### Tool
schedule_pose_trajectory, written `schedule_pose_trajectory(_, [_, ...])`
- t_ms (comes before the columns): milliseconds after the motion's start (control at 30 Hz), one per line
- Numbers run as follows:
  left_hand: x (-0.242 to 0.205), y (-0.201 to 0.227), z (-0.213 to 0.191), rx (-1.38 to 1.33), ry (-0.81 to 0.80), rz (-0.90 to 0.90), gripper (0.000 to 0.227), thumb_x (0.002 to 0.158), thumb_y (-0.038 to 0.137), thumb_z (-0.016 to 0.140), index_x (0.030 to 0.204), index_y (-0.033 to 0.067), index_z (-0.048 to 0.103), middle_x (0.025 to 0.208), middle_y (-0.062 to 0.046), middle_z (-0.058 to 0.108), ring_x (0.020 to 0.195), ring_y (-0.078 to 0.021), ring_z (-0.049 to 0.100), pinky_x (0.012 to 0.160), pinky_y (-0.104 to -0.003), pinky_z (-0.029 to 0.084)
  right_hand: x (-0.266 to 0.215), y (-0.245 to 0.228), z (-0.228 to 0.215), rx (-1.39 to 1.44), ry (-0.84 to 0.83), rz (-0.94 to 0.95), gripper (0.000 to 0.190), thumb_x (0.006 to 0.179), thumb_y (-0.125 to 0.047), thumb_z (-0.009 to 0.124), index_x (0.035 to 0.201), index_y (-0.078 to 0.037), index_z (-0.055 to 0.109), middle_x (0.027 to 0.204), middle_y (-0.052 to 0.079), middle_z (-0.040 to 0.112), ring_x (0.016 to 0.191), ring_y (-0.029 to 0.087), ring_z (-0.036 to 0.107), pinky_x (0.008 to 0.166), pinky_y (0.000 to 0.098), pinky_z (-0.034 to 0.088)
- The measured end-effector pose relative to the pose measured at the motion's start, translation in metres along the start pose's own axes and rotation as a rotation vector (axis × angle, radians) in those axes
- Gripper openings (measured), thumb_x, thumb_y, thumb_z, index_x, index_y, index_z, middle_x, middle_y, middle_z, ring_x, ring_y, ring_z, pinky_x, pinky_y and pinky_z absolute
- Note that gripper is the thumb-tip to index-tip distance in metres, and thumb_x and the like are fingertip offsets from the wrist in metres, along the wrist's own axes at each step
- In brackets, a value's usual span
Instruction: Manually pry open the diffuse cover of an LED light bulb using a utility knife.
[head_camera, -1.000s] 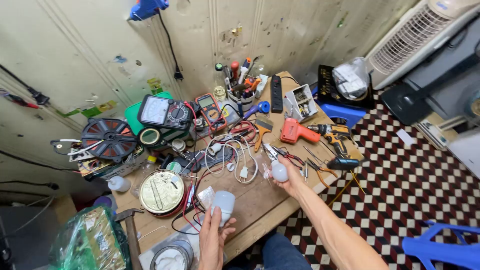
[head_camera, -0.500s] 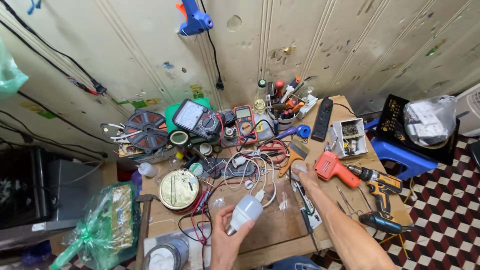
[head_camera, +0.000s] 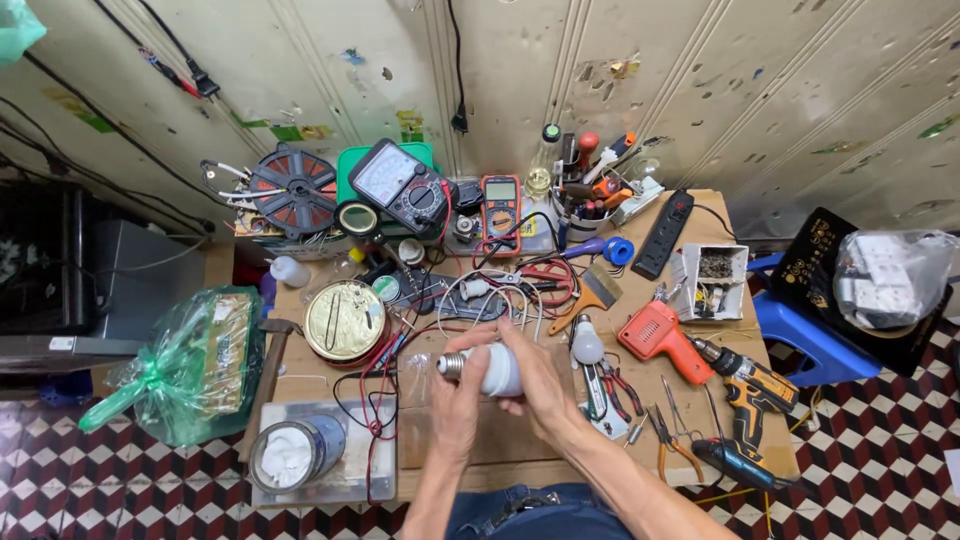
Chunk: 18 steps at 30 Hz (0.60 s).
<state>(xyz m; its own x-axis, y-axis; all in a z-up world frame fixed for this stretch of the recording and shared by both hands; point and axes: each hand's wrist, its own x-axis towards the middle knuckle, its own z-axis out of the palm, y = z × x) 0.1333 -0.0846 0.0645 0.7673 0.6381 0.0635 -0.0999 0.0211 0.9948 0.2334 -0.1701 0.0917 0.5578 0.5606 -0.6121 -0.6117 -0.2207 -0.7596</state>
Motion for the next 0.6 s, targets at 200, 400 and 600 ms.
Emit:
schedule_pose_trajectory(200, [0.032,0.02,0.034,-0.453,0.67,-0.311,0.044,0.097,0.045,0.059,0.086,0.0035,0.067,0.079,-0.008,0.07,0.062,-0.0146,0.066,0.052,-0.031,0.052,0.015,0.008,0.031,-0.077,0.176,-0.179,0.048,0.096,-0.048,0.051,0.094,-0.004,0.071,0.074,0.006,0.065,0.057,0.014,0.059,0.04,0.0318,0.043])
schedule_pose_trajectory(400, [0.045,-0.002,0.026,-0.503,0.809,-0.364,0.047,0.096,0.044,0.063,0.07,0.0039,0.065,0.069,-0.007,0.068,0.059,-0.0162,0.063,0.054,-0.032,0.052,0.039,0.038,0.032,-0.309,0.305,-0.527,0.046,0.103,-0.034,0.044,0.086,0.004,0.062,0.072,0.019,0.063,0.069,0.024,0.055,0.065,0.0416,0.047])
schedule_pose_trajectory(600, [0.049,-0.021,0.022,-0.567,0.798,-0.402,0.049,0.096,0.044,0.064,0.069,0.0026,0.064,0.069,-0.009,0.068,0.058,-0.0182,0.064,0.055,-0.034,0.053,0.04,0.038,0.034,-0.331,0.321,-0.609,0.042,0.1,-0.031,0.041,0.086,0.002,0.063,0.075,0.023,0.066,0.065,0.028,0.063,0.062,0.043,0.049])
